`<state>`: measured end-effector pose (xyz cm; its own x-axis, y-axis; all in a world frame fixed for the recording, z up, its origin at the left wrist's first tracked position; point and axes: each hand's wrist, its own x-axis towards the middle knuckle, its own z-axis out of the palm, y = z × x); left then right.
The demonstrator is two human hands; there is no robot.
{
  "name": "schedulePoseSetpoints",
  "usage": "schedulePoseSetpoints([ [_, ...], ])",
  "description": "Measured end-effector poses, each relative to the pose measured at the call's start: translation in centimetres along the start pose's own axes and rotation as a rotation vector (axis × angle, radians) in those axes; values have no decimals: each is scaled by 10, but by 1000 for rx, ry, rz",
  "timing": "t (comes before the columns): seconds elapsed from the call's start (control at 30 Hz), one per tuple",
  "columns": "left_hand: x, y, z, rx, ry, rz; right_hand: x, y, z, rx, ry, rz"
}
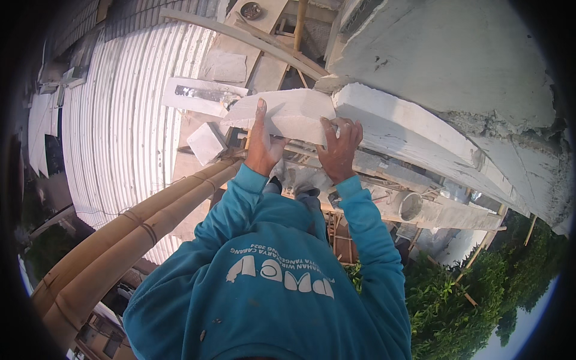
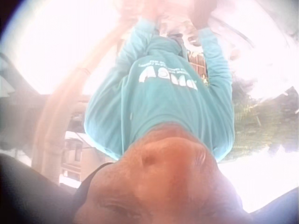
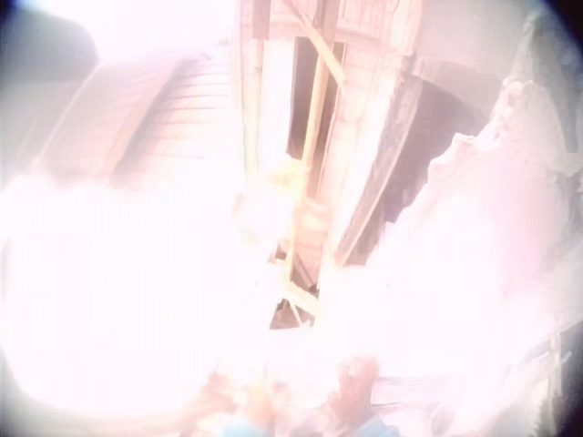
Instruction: The person applies cement to a wall using a notched trowel and trowel, then cuts a white tile with a utility knife and places it onto the cemented area. The person repeats the process of applying cement and placing tiles.
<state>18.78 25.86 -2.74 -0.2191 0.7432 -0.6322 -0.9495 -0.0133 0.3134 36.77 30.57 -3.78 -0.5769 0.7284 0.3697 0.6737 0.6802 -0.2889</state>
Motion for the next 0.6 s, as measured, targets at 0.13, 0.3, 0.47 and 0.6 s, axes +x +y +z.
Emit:
schedulePoseSetpoints([
  [0.13,-5,-25,-30,59,-20,78,-36,-4,24,121,99,10],
  [0.3,-9,-37,-43,-17,45,51,-53,-15,39,253,202,49],
  [0.47,-9,-35,-61,511,-66,241,-62,-17,46,293,252,94],
  [0.6,-59,-22,-44,309,130,38,-98,-37,43,420,208,112],
])
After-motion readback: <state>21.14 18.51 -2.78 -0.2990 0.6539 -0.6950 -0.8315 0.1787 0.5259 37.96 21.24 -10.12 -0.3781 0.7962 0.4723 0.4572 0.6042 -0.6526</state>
